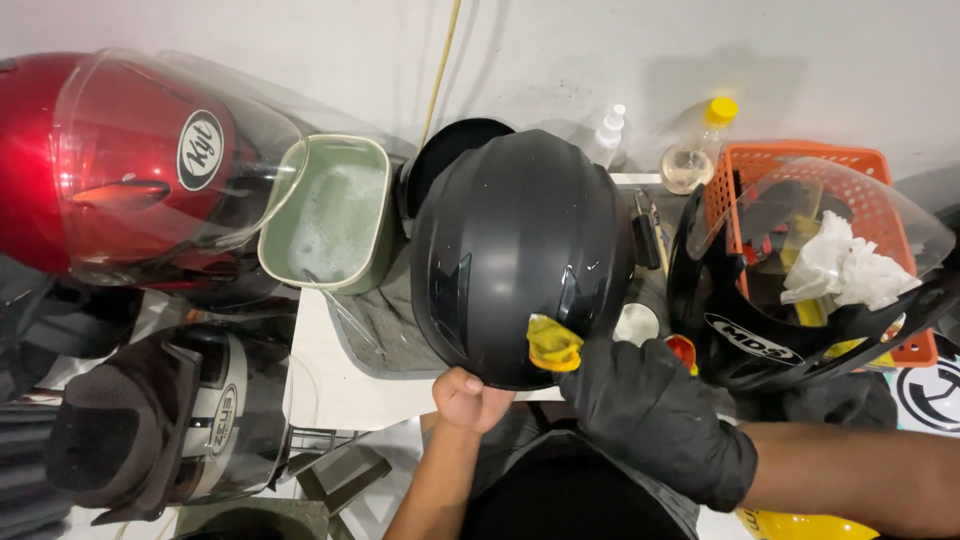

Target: The person cleans a black motorcycle helmet using a yellow cloth and a white paste from a small container. They wipe the helmet's surface, rotate it to access different areas, and reapply the paste as needed.

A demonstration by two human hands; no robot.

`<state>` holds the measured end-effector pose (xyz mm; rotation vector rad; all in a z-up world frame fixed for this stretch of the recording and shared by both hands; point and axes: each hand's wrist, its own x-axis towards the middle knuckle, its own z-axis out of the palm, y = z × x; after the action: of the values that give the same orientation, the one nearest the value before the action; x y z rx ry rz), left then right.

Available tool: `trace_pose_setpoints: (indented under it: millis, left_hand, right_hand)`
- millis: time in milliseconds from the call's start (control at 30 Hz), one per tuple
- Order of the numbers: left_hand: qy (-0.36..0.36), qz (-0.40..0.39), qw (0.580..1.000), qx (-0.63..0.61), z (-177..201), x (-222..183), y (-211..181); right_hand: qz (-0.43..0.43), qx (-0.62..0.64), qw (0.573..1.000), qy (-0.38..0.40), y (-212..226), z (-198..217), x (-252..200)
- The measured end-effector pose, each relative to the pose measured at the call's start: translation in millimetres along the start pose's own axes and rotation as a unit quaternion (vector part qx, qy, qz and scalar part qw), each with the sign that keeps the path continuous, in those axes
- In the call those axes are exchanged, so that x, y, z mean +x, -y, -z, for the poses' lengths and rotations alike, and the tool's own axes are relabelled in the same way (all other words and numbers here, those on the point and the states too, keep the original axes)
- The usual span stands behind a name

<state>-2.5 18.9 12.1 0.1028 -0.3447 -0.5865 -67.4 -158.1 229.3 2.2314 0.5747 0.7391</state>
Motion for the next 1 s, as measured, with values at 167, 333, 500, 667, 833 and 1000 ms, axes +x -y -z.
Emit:
trace_pose_setpoints:
  millis: [167, 333, 500, 667, 833, 1000]
  left_hand:
    - [0.029, 0.007, 1.000, -0.011, -4.1, 1.0, -2.9]
    - [0.011, 0.029, 0.999, 0.014, -7.5, 1.6, -2.8]
    - [0.013, -0.023, 0.998, 0.052, 20.9, 0.4, 7.6]
    - [0.034, -0.041, 0.997, 0.049, 29.3, 3.0, 12.6]
    - [0.038, -0.003, 0.999, -0.005, 56.8, -12.1, 14.2]
    - [0.049, -0.063, 0.996, 0.042, 6.1, 15.3, 10.1]
  right_hand:
    - [0.099, 0.434, 0.894, 0.053, -15.9, -7.6, 1.4]
    - [0.073, 0.346, 0.935, -0.030, -24.1, -21.0, 14.1]
    - [0.070, 0.239, 0.967, -0.048, -32.8, -39.4, 24.1]
    - [0.058, 0.277, 0.958, -0.032, -5.9, -37.1, 23.6]
    - [0.048, 0.308, 0.950, -0.022, 20.2, -34.6, 10.1]
    - [0.041, 0.340, 0.939, -0.011, 9.3, -58.5, -10.2]
